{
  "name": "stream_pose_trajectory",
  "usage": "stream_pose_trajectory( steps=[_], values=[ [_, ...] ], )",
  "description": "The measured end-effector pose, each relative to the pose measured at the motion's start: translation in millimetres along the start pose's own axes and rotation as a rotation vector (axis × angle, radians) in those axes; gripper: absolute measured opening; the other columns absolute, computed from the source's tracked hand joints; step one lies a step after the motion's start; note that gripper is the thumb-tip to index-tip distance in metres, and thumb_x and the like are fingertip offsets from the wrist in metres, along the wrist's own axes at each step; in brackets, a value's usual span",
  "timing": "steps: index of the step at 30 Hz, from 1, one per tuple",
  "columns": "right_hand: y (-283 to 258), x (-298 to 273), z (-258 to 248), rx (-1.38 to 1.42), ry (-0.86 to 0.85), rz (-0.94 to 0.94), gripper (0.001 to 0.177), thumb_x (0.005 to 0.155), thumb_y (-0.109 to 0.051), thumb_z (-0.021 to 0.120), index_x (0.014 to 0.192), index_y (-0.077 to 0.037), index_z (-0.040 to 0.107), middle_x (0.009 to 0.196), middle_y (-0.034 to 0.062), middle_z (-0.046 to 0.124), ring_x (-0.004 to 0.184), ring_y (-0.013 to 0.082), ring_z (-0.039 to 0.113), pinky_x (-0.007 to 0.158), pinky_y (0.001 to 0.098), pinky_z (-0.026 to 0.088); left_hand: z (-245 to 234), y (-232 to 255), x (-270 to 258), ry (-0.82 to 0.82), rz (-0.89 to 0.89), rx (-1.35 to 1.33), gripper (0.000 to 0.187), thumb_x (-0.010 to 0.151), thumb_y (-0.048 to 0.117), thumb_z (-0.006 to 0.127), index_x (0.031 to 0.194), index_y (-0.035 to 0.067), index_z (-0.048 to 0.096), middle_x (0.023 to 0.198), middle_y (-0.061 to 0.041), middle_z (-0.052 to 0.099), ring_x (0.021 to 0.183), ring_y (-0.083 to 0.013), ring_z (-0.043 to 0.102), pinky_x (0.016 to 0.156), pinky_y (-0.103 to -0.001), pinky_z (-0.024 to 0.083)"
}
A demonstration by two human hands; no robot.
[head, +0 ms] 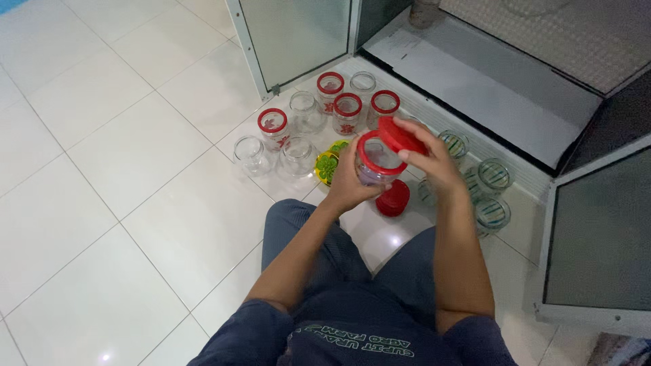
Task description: The person sits on the floor and systematically picks up clear glass jars, screws on red or gold lids, and places the sealed jars into an open cabinet. The person handles the jars one at a time, repeating the process for multiple items.
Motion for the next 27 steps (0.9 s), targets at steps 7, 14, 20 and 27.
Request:
stream_pose_trajectory(
  steps=[7,14,20,27],
  values=[
    [-16,-8,0,-0.079,-0.205,-0.054,0.084,0.066,-0.038,0.078,0.144,-0.013,0.061,0.148,0.0155,0.055,0.138,0.0336,0.055,0.117,0.0465,0.044,-2,12,-7,-0.107,0.031,-0.086,0.123,0.06,0.035,0.092,0.16,0.004,0.028,0.149,-0.02,0.048,0.141,-0.0356,0.051,0.119,-0.046,0.041],
    [-20,-15,1,-0.124,-0.318,-0.052,0.083,0.067,-0.04,0.084,0.143,-0.013,0.062,0.159,0.0173,0.047,0.152,0.0366,0.04,0.126,0.0536,0.033,-4,24,-11,-0.134,-0.008,-0.065,0.124,0.063,0.037,0.091,0.162,0.004,0.026,0.155,-0.021,0.049,0.145,-0.0343,0.052,0.121,-0.045,0.042],
    [-16,-11,4,-0.251,-0.306,-0.046,0.089,0.059,-0.038,0.084,0.142,-0.02,0.061,0.16,0.0135,0.045,0.151,0.0352,0.038,0.12,0.0522,0.033,-2,28,-10,-0.146,-0.01,-0.061,0.127,0.061,0.037,0.094,0.161,0.002,0.025,0.154,-0.022,0.046,0.144,-0.0349,0.049,0.119,-0.044,0.04],
    [-16,-11,7,-0.207,-0.331,-0.064,0.08,0.069,-0.036,0.082,0.145,-0.022,0.061,0.162,0.0147,0.045,0.154,0.0362,0.039,0.125,0.0536,0.033,-4,24,-11,-0.113,0.025,-0.066,0.126,0.063,0.04,0.095,0.162,0.002,0.026,0.157,-0.022,0.045,0.147,-0.0352,0.049,0.122,-0.045,0.04]
  ],
)
Point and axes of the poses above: each hand's wrist, its own x-axis towards the middle knuckle, its own z-axis out of the palm, y = z × x, the point moved 6 cm from there along x, towards the middle knuckle
